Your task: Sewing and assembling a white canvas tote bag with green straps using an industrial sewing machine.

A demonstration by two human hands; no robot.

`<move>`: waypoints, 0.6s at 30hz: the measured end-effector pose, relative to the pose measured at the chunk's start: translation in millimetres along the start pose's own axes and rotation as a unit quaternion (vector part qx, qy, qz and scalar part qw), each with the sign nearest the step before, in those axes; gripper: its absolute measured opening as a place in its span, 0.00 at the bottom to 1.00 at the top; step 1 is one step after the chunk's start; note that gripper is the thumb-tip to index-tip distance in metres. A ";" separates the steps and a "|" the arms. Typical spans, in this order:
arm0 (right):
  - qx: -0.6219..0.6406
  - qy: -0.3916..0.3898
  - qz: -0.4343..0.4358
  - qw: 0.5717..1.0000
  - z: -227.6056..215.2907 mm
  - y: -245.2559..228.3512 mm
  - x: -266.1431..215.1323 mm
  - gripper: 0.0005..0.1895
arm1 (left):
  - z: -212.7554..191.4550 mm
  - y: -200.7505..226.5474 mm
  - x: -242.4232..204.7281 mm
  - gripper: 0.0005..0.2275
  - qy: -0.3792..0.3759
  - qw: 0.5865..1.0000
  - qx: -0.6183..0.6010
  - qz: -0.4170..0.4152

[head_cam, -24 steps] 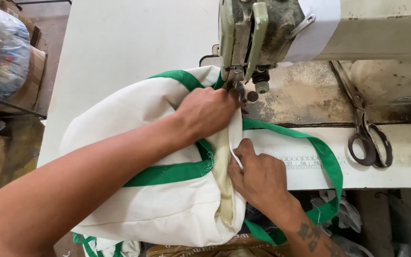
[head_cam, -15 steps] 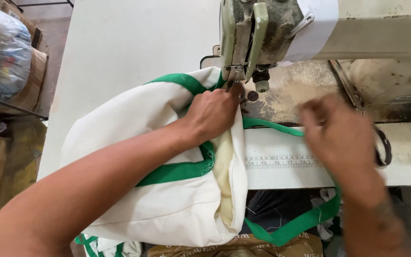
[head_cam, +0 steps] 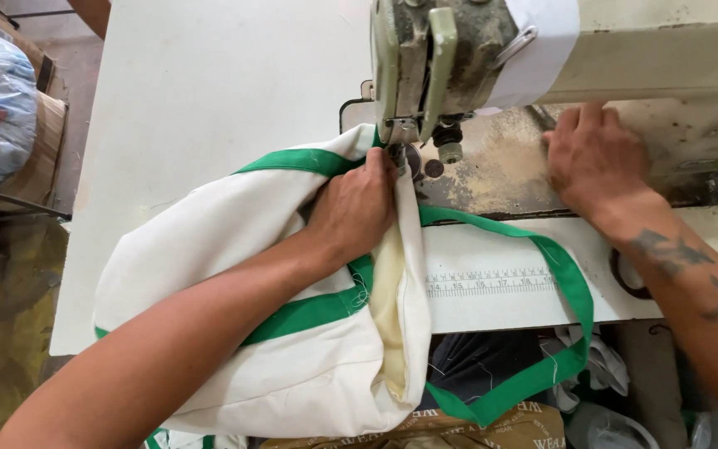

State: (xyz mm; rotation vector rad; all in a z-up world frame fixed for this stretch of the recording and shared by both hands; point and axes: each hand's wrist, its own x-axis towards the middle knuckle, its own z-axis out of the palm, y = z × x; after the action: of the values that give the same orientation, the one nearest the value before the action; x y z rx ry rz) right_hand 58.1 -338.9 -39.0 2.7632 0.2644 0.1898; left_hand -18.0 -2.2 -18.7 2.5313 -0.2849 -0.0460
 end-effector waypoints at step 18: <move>0.283 -0.277 -0.081 0.914 -120.4 -80.8 -23.1 0.16 | 22.1 -20.7 3.6 0.05 0.080 0.994 -0.037 0.065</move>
State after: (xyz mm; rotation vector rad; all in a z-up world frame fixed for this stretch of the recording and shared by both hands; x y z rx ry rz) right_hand 3.0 -228.8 41.1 3.1691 0.4448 -0.8306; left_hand -12.6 1.4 -48.5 2.4207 -0.3755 0.1928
